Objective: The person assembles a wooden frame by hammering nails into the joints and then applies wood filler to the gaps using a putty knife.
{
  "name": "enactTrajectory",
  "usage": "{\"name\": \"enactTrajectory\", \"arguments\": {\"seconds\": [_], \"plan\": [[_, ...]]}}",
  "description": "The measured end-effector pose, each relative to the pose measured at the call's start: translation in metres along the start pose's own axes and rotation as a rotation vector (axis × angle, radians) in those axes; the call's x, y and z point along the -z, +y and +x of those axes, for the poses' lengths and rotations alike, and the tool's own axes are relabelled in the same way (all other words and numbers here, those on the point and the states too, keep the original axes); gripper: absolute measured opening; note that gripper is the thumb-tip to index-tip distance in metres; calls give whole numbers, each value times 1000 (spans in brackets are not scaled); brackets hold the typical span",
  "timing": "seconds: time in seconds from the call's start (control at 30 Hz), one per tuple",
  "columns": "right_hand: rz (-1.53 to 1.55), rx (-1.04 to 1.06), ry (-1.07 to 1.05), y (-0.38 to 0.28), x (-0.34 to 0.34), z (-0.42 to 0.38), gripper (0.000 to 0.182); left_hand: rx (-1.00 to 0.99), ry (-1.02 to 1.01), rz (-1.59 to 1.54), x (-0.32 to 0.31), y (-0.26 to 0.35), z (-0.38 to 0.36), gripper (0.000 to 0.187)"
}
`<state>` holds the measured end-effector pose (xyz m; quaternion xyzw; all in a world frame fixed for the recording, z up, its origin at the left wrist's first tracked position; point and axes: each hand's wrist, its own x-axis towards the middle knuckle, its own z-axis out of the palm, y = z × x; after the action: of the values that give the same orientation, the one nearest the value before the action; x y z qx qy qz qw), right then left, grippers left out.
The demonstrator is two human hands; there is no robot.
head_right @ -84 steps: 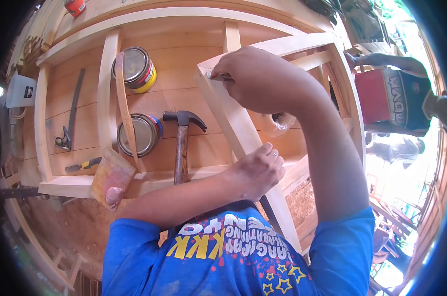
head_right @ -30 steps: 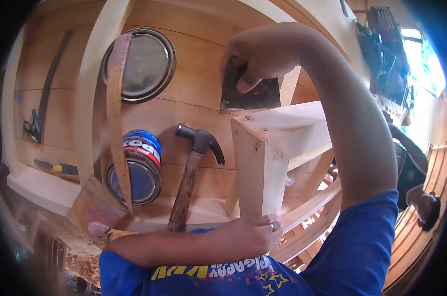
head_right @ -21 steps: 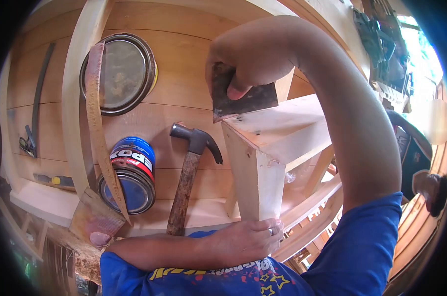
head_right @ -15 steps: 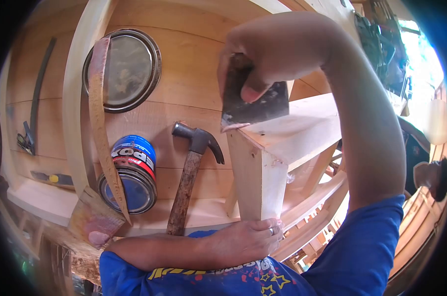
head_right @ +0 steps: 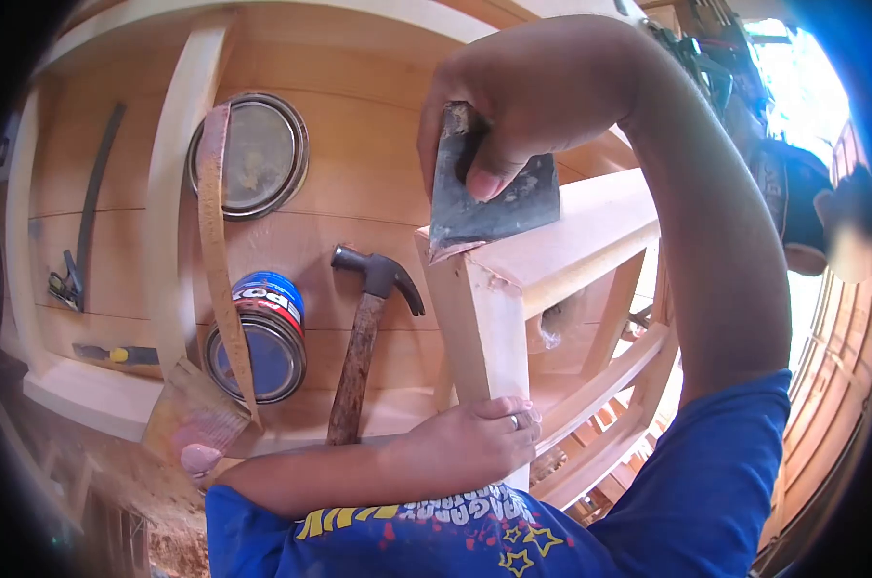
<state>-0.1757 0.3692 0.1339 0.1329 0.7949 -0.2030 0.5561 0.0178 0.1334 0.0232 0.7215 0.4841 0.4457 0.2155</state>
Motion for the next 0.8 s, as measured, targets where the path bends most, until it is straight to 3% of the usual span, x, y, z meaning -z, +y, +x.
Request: {"name": "enactTrajectory", "arguments": {"seconds": [0.1,0.17,0.2,0.3,0.43,0.53,0.63,0.7,0.8], "plan": [[-29,161,17,22,-4,-18,37,39,-74,-46,9,0,3,21],[-105,116,146,24,-22,-31,35,52,-156,-138,11,1,5,23],[-98,325,7,29,-26,-34,35,51,-175,-124,12,1,8,26],[11,450,181,25,-65,-87,32,86,-251,-76,13,11,13,42],[425,553,686,64,-150,-126,35,132,-274,-20,18,28,23,47],[962,568,987,125,-239,-138,40,169,-291,113,24,48,34,52],[1449,490,1333,179,-324,-153,43,164,-255,207,14,59,46,48],[1774,637,1522,210,-371,-149,41,161,-228,285,5,63,54,44],[2080,662,1763,231,-405,-145,41,163,-169,376,-20,57,64,38]]}}
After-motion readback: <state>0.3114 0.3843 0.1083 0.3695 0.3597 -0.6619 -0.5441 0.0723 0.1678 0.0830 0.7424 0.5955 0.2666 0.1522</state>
